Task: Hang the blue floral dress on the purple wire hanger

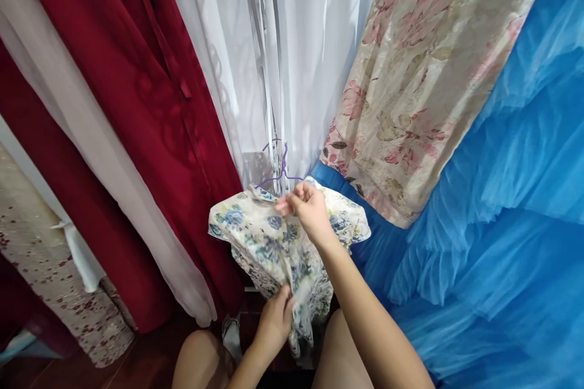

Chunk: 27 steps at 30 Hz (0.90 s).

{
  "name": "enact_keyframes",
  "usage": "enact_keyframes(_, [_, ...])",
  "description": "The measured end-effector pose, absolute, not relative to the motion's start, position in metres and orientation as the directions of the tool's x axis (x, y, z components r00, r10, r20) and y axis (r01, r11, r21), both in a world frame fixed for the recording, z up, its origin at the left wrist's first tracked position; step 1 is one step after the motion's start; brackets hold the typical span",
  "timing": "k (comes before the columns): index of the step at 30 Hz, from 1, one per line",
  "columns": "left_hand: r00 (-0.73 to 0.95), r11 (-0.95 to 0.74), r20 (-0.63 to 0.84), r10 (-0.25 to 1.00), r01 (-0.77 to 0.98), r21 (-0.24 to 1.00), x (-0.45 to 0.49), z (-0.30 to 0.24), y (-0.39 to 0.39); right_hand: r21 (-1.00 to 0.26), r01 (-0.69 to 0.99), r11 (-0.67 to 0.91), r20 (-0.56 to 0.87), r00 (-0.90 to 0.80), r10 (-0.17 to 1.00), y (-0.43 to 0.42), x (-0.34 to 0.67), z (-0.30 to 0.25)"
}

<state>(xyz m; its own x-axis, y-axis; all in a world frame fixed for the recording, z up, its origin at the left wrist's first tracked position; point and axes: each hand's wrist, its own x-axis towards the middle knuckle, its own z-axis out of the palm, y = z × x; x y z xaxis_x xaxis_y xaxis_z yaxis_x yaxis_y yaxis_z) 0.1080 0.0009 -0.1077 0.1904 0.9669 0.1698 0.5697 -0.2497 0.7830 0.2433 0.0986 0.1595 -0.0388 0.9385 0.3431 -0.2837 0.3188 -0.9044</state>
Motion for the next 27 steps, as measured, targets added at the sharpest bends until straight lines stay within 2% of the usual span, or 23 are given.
enact_keyframes(2, [0.175,-0.213,0.14,0.975,0.528,0.822,0.109,-0.122,-0.007,-0.872,-0.258,0.416,0.424,0.025,0.905,0.104,0.244,0.182])
enact_keyframes(4, [0.14,-0.173,0.12,0.983,0.479,0.861,0.11,-0.131,-0.016,-0.874,-0.201,0.441,0.448,0.015,0.894,0.103,0.247,0.191])
enact_keyframes(7, [0.157,-0.18,0.121,0.98,0.447,0.876,0.108,-0.129,-0.024,-0.922,-0.031,0.386,0.387,-0.121,0.914,0.098,0.254,0.174])
enact_keyframes(9, [0.197,-0.209,0.134,0.971,0.442,0.872,0.106,-0.12,-0.025,-0.921,0.183,0.345,0.309,-0.198,0.93,0.095,0.259,0.146])
enact_keyframes(12, [0.239,-0.22,0.122,0.963,0.442,0.87,0.104,-0.106,-0.024,-0.77,0.53,0.355,0.296,-0.196,0.935,0.095,0.263,0.104])
enact_keyframes(15, [0.246,-0.214,0.109,0.963,0.453,0.865,0.106,-0.1,-0.025,-0.589,0.72,0.367,0.365,-0.169,0.916,0.099,0.263,0.084])
enact_keyframes(18, [0.218,-0.186,0.094,0.971,0.451,0.873,0.11,-0.101,-0.03,-0.514,0.773,0.372,0.403,-0.166,0.9,0.104,0.26,0.084])
enact_keyframes(24, [0.185,-0.137,0.063,0.981,0.421,0.896,0.111,-0.109,-0.036,-0.598,0.703,0.385,0.416,-0.138,0.899,0.104,0.262,0.085])
enact_keyframes(27, [0.194,-0.165,0.092,0.977,0.403,0.9,0.11,-0.113,-0.037,-0.577,0.712,0.401,0.422,-0.16,0.892,0.105,0.264,0.081])
